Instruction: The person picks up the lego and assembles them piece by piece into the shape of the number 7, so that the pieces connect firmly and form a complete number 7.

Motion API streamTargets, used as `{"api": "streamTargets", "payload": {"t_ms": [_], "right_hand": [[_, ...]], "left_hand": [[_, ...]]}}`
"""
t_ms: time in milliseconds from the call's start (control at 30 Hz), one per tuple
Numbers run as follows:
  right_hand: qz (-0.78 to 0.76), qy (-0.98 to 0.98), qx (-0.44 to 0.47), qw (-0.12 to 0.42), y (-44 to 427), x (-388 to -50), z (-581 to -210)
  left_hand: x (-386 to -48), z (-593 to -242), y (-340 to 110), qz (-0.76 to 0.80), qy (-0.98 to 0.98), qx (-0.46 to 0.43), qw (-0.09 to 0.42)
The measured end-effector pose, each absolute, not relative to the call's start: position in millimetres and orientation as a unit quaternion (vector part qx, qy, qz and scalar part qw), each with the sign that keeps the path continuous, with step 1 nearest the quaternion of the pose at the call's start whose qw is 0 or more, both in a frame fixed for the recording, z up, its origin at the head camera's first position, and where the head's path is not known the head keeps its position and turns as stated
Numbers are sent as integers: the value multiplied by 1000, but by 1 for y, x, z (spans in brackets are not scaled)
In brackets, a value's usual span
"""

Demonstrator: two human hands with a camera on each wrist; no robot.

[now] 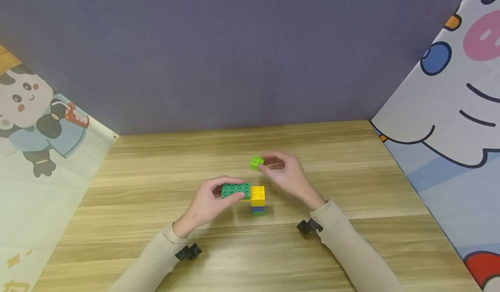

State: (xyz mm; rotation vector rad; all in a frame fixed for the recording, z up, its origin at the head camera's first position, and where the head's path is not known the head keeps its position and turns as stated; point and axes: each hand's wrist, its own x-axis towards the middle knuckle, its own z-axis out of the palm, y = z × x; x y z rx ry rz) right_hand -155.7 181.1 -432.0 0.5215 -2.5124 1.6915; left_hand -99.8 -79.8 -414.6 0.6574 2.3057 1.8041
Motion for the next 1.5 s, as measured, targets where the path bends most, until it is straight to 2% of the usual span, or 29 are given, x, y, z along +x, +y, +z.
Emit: {"api": "streamTargets", "payload": {"t_ms": [767,1300,1500], "right_hand": [[576,-795,190,24,193,-126,-433],[595,-774,206,59,194,-108,-432],[600,-758,243,76,193,-106,-432]], "left_hand": [[-99,-417,-80,600,767,217,73],[-98,-417,-79,606,763,211,81],[-99,-418,-79,607,762,212,77]]}}
